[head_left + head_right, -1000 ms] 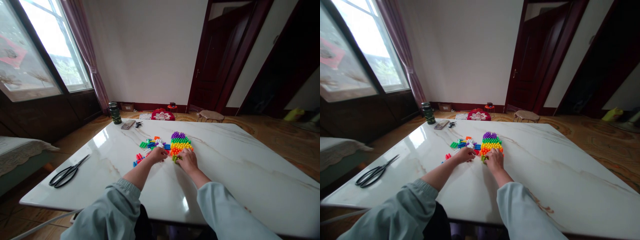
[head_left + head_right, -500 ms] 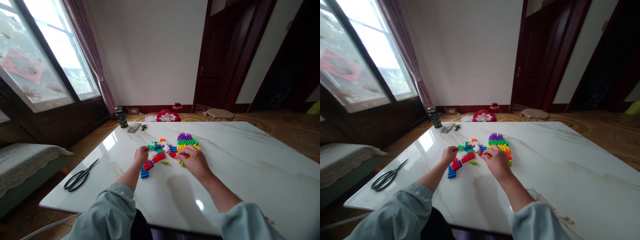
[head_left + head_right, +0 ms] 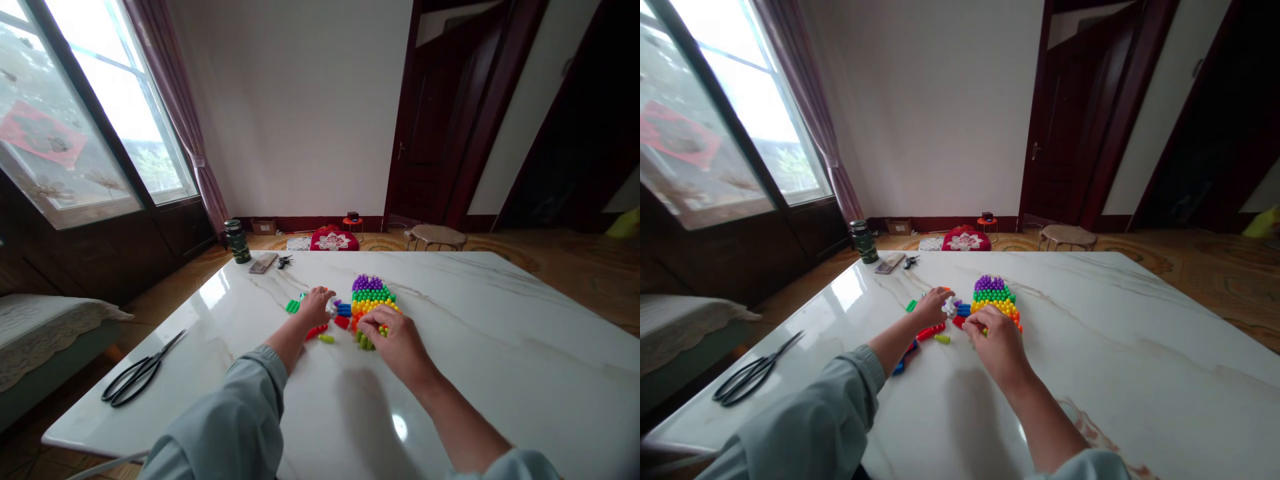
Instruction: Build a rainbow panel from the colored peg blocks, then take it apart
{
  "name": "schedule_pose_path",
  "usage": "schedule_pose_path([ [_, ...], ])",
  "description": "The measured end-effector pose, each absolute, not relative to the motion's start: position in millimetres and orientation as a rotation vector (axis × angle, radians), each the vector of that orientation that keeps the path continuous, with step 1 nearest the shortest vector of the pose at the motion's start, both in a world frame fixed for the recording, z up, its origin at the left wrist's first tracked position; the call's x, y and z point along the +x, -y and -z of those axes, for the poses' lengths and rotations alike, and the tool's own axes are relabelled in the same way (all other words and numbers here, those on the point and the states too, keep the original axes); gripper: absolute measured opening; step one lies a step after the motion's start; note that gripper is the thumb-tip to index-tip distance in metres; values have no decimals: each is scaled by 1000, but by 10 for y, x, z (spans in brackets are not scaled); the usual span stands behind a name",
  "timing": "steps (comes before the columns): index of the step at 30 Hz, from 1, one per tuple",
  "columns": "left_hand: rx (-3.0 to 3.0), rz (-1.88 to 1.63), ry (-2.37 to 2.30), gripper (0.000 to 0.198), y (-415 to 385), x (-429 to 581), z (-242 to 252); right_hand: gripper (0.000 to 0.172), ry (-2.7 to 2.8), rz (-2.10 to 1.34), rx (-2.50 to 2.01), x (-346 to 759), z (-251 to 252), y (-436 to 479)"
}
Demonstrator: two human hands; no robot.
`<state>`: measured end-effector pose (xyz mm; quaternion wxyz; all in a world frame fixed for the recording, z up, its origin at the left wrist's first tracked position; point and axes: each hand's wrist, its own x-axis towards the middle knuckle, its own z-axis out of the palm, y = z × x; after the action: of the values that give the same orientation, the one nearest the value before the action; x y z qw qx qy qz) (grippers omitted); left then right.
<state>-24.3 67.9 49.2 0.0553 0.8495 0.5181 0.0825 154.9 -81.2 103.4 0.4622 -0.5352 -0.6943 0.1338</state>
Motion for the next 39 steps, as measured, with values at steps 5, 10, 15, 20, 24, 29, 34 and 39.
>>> schedule_pose_path([
  [5, 2605, 48, -1538, 69, -928, -61, -458, 12, 1698, -395, -1324, 1581, -1027, 842],
  [10, 2610, 164, -1552, 70, -1078, -52, -413, 14, 1660, -499, -1346, 1633, -1014, 851],
  [15, 2619, 77, -1607, 54, -1078, -67, -325, 14, 1646, -566, -1347, 1606, -1018, 860],
  [20, 2631, 23, -1617, 39, -1067, -79, -267, 13, 1692, -615, -1329, 1552, -1011, 882],
  [24, 2610, 8, -1619, 33, -1073, -71, -234, 13, 1726, -619, -1327, 1502, -978, 879],
  [29, 2576, -118, -1597, 27, -1021, -77, -184, 14, 1785, -595, -1357, 1405, -912, 842],
  [34, 2429, -414, -1578, 28, -936, -165, -262, 15, 1853, -518, -1374, 1295, -862, 789],
  [39, 2049, -770, -1558, 28, -908, -223, -549, 11, 1825, -479, -1520, 1245, -728, 656],
])
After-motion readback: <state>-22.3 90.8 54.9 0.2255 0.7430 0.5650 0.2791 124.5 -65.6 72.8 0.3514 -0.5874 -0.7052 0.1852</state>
